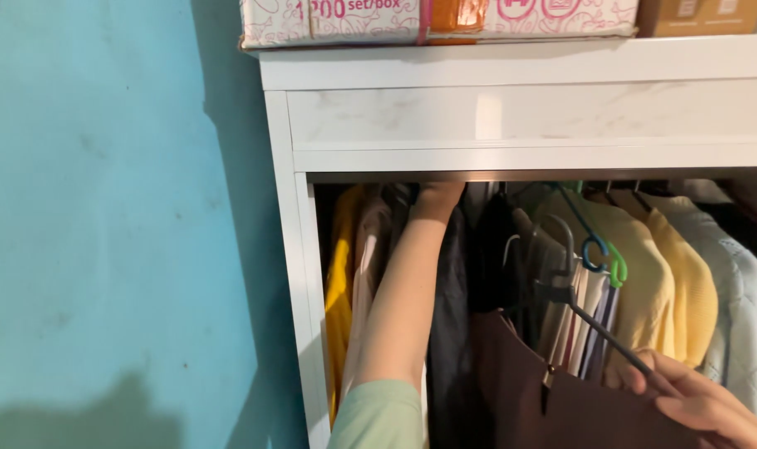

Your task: Hanging various pieces of clothing on hangers and organizing them inside a closet.

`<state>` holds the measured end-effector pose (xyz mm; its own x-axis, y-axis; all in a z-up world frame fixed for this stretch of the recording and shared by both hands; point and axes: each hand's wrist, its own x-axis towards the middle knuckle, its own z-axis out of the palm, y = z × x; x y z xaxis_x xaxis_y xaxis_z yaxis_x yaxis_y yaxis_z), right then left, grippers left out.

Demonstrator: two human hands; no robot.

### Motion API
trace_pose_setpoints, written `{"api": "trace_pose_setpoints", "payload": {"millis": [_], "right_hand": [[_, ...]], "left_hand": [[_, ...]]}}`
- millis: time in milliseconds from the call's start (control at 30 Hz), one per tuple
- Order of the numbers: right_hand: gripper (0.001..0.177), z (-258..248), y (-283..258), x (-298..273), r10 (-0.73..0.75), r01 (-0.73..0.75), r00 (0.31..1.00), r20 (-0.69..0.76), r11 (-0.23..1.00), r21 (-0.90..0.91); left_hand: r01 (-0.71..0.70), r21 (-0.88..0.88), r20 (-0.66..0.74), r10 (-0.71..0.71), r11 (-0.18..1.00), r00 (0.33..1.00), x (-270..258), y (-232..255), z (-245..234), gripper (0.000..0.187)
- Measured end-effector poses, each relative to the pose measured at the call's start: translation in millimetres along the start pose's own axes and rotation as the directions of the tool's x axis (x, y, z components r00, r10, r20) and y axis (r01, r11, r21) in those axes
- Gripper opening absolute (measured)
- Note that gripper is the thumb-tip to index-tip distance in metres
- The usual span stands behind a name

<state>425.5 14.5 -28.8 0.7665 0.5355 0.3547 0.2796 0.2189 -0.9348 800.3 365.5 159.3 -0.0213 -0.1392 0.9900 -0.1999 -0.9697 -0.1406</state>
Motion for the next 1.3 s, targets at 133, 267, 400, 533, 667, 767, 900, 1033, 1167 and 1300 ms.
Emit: {"api": "trace_pose_setpoints", "payload": {"millis": [133,267,400,533,667,767,900,1033,1167,1300], "right_hand": [[0.036,-30.1,14.0,-19.3,0.077,-0.072,0.996,-0.049,0.994,0.084],[0.044,-79.0,40.9,-35.5,0.209,-0.141,0.943,-0.258,0.955,0.26],[0.042,-82.9,30.4,-22.7,0.18,-0.192,0.973,-0.145,0.979,-0.074],[0.038,-36.7,3.7,-35.3,0.045,-0.074,0.986,-0.158,0.98,-0.183],[0.044,-63.4,22.0,-52.1,0.019,-0.063,0.993,-0.117,0.922,-0.383],[0.03,-62.8,24.4,-53.6,0.068,-0.09,0.994,-0.083,0.948,-0.305],[0.042,-42.7,28.4,-62.1,-0.123,0.126,0.992,0.03,0.939,-0.319],[0.037,36.0,17.9,-47.1,-0.047,0.037,0.994,-0.102,0.995,-0.095],[0.036,36.6,10.1,-34.4,-0.022,0.017,0.975,-0.22,1.0,-0.023],[0.038,-12.2,2.0,-49.0,-0.033,-0.03,0.992,-0.119,0.871,-0.491]], "left_hand": [[-0.03,0.275,-0.021,0.037,0.961,0.999,-9.3,-18.9,-14.1,0.049],[-0.051,0.526,-0.025,0.075,0.849,0.997,-20.0,-35.7,-20.7,0.049],[-0.06,0.737,-0.027,0.118,0.673,0.993,-56.9,-52.0,40.0,0.05],[-0.033,0.358,0.227,-0.052,0.933,0.973,-25.9,-10.6,-27.9,0.059],[-0.23,0.004,0.864,0.112,0.973,0.49,-9.0,57.6,-203.4,0.065],[-0.498,-0.006,0.958,0.148,0.867,0.247,-113.1,109.5,-164.5,0.06],[-0.572,-0.096,0.984,0.165,0.815,0.069,-246.4,137.2,-92.0,0.07],[-0.704,0.223,0.968,-0.067,0.674,0.242,-361.6,158.2,-2.6,0.072],[-0.656,0.337,0.909,-0.051,0.675,0.415,-419.6,176.0,84.4,0.069],[-0.634,0.362,0.897,-0.069,0.683,0.438,-374.6,163.8,65.8,0.07]]}}
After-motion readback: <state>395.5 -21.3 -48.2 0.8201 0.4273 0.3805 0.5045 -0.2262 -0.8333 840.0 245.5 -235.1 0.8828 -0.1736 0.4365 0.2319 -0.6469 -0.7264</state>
